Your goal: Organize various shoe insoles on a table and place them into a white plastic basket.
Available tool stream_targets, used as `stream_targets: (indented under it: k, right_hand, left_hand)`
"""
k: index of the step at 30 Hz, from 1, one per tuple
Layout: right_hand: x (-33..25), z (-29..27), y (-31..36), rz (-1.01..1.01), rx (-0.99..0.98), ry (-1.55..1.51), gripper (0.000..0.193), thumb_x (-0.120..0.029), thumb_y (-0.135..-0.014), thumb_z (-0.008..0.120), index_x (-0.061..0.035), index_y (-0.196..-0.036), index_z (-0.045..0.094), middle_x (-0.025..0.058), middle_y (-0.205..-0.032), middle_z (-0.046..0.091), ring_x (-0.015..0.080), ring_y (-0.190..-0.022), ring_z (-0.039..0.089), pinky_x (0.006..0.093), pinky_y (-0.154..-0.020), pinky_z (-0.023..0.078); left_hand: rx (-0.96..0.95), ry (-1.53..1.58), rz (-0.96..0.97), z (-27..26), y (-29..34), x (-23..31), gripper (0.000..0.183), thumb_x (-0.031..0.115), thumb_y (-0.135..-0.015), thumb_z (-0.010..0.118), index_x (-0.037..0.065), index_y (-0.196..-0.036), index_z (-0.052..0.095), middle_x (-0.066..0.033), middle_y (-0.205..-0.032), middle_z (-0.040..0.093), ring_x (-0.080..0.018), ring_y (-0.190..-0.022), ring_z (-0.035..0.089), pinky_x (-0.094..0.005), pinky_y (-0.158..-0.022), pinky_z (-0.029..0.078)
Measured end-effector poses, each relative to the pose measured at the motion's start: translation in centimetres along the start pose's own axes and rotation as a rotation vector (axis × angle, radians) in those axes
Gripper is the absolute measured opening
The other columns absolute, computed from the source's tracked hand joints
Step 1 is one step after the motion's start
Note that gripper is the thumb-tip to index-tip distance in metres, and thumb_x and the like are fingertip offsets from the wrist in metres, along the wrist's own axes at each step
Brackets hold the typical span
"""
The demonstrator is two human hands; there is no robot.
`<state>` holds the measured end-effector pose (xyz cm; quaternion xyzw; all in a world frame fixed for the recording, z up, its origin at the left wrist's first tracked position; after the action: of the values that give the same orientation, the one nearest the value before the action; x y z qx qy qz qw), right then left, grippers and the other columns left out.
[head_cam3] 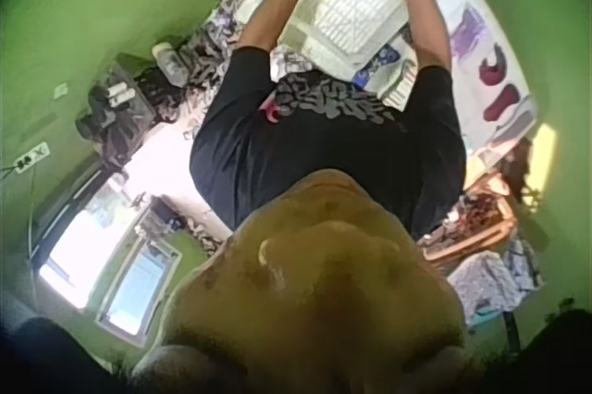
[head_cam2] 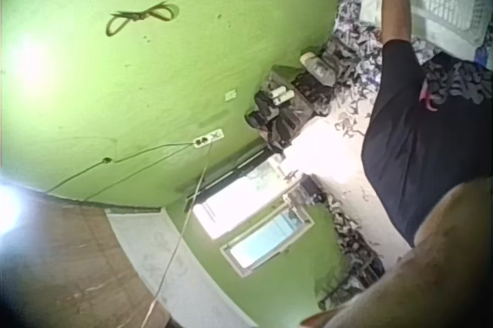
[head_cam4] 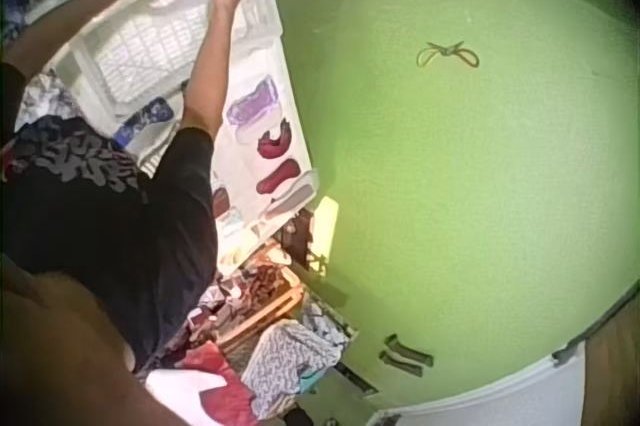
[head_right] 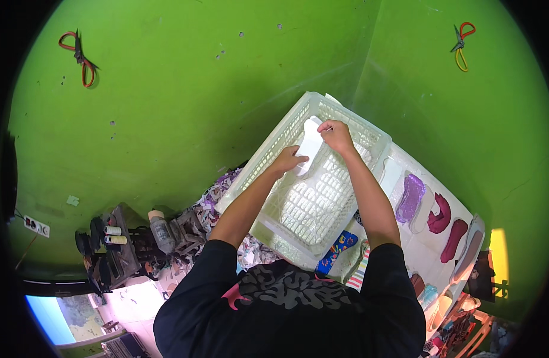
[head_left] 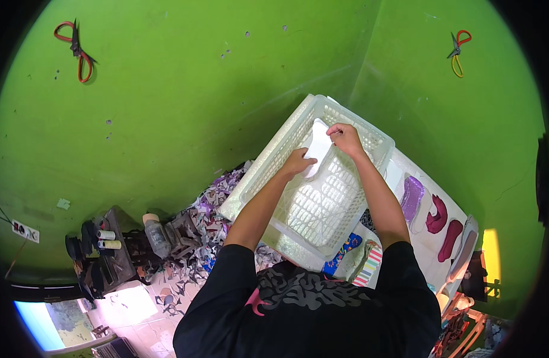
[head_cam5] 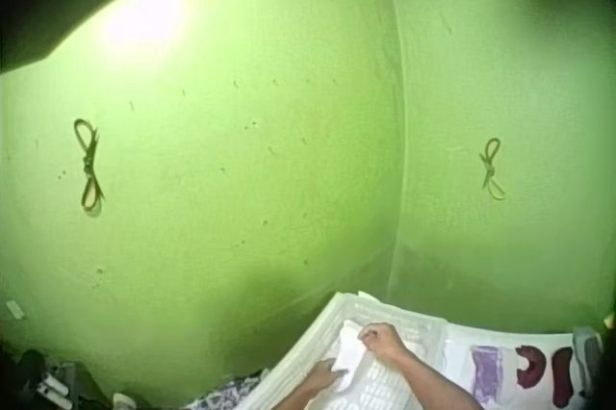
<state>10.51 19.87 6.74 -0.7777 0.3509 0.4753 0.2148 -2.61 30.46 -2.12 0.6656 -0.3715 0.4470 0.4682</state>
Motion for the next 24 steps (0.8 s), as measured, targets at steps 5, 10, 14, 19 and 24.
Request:
stream_targets:
  k: [5,10,14,19,24]
  right_hand:
    - [3.6,1.1,-2.3,-0.043,0.076,0.238,0.016,-0.002,-0.075,0.060,-0.0035,-0.086,0.071,0.0111,-0.081,0.067,0.0192,-0.072,0.064,0.0300,-0.072,0.052]
    - [7.0,1.7,-3.7,0.037,0.080,0.368,0.017,-0.004,-0.071,0.063,-0.0040,-0.086,0.072,0.0140,-0.087,0.068,0.0285,-0.079,0.066,0.0338,-0.077,0.052]
    - [7.7,2.0,-4.3,0.003,0.098,0.407,0.024,-0.006,-0.071,0.064,-0.0023,-0.094,0.069,0.0163,-0.104,0.063,0.0320,-0.100,0.059,0.0362,-0.090,0.046]
    - [7.2,3.8,-4.6,-0.069,0.021,0.417,0.036,-0.005,-0.070,0.062,0.0007,-0.105,0.064,0.0156,-0.116,0.058,0.0320,-0.110,0.053,0.0362,-0.097,0.043]
    - [7.4,3.8,-4.8,-0.113,0.046,0.473,0.044,-0.006,-0.070,0.062,0.0008,-0.114,0.059,0.0152,-0.123,0.054,0.0320,-0.114,0.051,0.0366,-0.099,0.041]
  left_hand:
    - [0.177,-0.083,-0.006,-1.9,-2.0,-2.8,0.024,0.015,-0.076,0.071,-0.001,-0.093,0.064,-0.0065,-0.082,0.064,-0.0165,-0.075,0.059,-0.0300,-0.071,0.047]
    - [0.257,-0.406,-0.021,-2.7,-2.7,-2.5,0.028,0.010,-0.073,0.063,0.006,-0.100,0.062,-0.0159,-0.089,0.067,-0.0319,-0.087,0.065,-0.0397,-0.078,0.050]
    - [0.272,-0.424,-0.029,-2.3,-2.9,-0.9,0.027,0.007,-0.075,0.059,0.006,-0.102,0.056,-0.0172,-0.086,0.065,-0.0336,-0.086,0.064,-0.0413,-0.078,0.049]
    - [0.367,-0.379,0.178,-2.4,-2.2,1.0,0.015,0.003,-0.079,0.053,0.007,-0.093,0.052,-0.0192,-0.086,0.060,-0.0383,-0.085,0.061,-0.0459,-0.075,0.048]
    - [0.363,-0.612,0.199,-1.9,-2.0,1.7,0.013,0.005,-0.079,0.055,0.006,-0.092,0.053,-0.0186,-0.093,0.055,-0.0408,-0.085,0.060,-0.0482,-0.073,0.048]
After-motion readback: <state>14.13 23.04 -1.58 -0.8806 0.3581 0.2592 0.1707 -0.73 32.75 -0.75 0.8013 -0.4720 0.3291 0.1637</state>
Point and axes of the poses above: each hand's wrist, its own y-axis away from the middle knuckle, its own z-axis out of the palm, x = y × z, the point moved 8 cm from there along -y, towards the middle knuckle
